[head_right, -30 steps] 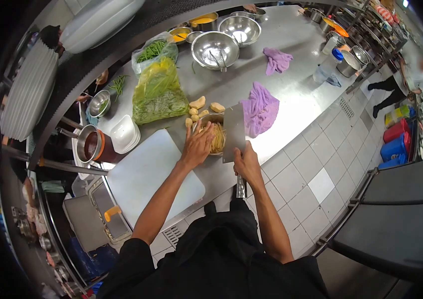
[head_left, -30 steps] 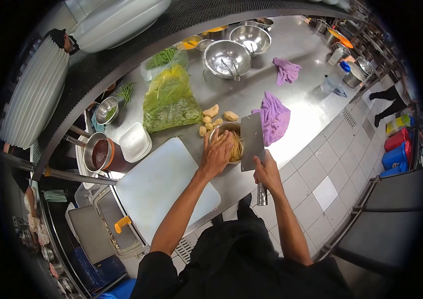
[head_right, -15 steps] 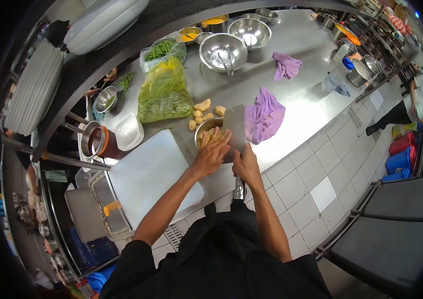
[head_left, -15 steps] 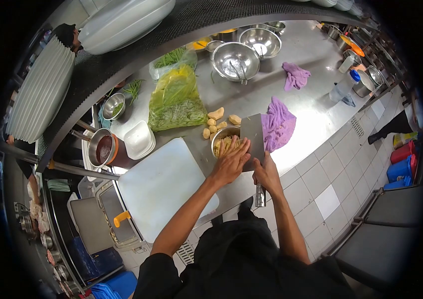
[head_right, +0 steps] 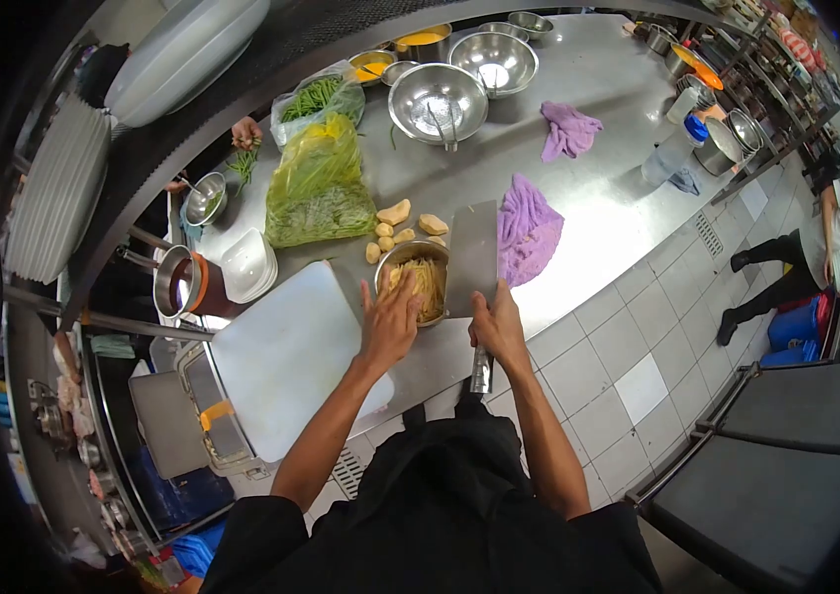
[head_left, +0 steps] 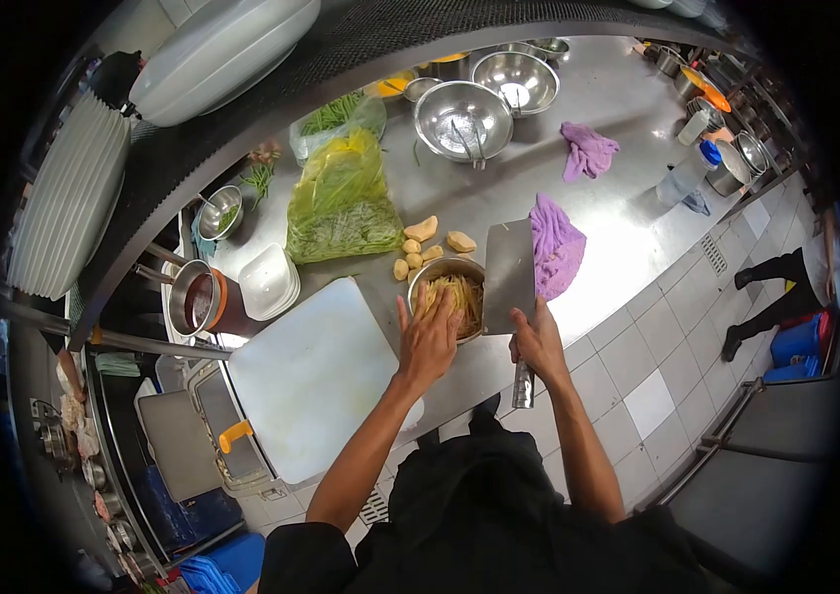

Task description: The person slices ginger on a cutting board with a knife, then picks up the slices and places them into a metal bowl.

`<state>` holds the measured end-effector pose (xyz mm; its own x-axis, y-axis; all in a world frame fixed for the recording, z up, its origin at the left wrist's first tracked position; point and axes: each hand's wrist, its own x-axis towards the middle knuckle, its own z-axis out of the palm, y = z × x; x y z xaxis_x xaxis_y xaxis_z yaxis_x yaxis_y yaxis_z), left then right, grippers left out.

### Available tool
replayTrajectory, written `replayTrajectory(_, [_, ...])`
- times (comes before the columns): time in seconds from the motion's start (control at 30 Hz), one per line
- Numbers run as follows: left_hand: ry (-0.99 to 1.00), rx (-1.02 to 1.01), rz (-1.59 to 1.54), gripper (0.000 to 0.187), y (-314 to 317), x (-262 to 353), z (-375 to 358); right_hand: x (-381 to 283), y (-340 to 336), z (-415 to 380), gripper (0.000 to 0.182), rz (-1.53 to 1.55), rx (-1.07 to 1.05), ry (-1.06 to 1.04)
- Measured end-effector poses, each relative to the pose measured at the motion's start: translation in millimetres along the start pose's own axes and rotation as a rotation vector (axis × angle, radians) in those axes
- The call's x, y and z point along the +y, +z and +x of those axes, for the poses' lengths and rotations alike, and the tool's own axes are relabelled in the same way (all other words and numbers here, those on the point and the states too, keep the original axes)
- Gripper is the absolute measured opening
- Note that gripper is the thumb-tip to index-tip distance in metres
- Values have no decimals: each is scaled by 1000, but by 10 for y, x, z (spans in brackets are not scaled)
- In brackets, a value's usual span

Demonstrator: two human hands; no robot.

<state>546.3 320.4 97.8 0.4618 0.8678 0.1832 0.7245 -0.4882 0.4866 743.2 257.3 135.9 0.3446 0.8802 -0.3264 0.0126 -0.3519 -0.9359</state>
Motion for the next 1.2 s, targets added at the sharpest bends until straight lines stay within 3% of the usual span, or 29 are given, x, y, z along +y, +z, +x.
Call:
replayTrajectory(0.1, [74,16,-204,47,-240,140,150,-66,-75,23,38,-27,-65,-2])
replayTrajectory(0.2, [6,133,-264,46,-474,185,340,-82,-163,7,40,-127,-155,25])
replayTrajectory(0.27, [18,89,-223,49,-495,177,343,-85,-266,-91,40,-169,-201,29])
replayTrajectory(0.33, [246,-60,-67,55,-325,145,314,-252,-371,-254,43,-358,-328,64])
replayTrajectory(0.37, [254,-94,-65,59,-196,90,297,-323,-401,-316,44,-402,-362,124])
replayTrajectory(0.53, [85,-79,-63,58,129,-139,-17,-293,-527,-387,46,-370,-346,179])
replayTrajectory(0.63, [23,-130,56,55,17,-262,-189,-239,-566,-290,43,-365,-288,148])
replayTrajectory(0.7, [-10,94,-33,49,-263,-185,-118,-171,-597,-193,36,-746,-181,-286])
replayTrajectory(0.73, [-6,89,-35,49,-408,-156,-58,-187,-600,-155,36,-745,-177,-281])
replayTrajectory(0.8, [-74,293,-186,44,-684,-78,81,-233,-593,-69,36,-1023,-103,-582])
replayTrajectory(0.83, [-76,296,-185,44,-787,-14,122,-184,-579,-22,34,-1037,-74,-614])
replayTrajectory(0.9, [-37,114,-349,41,-921,72,141,-190,-566,52,35,-1081,-91,-656])
replayTrajectory(1.0, [216,-259,-185,44,-746,128,74,-191,-567,152,35,-1115,-111,-759])
replayTrajectory(1.1, [100,-260,-134,46,-574,112,92,-147,-588,197,34,-1090,-107,-850])
replayTrajectory(1.2, [186,-212,-161,47,-558,165,232,-102,-642,232,31,-1077,-111,-895])
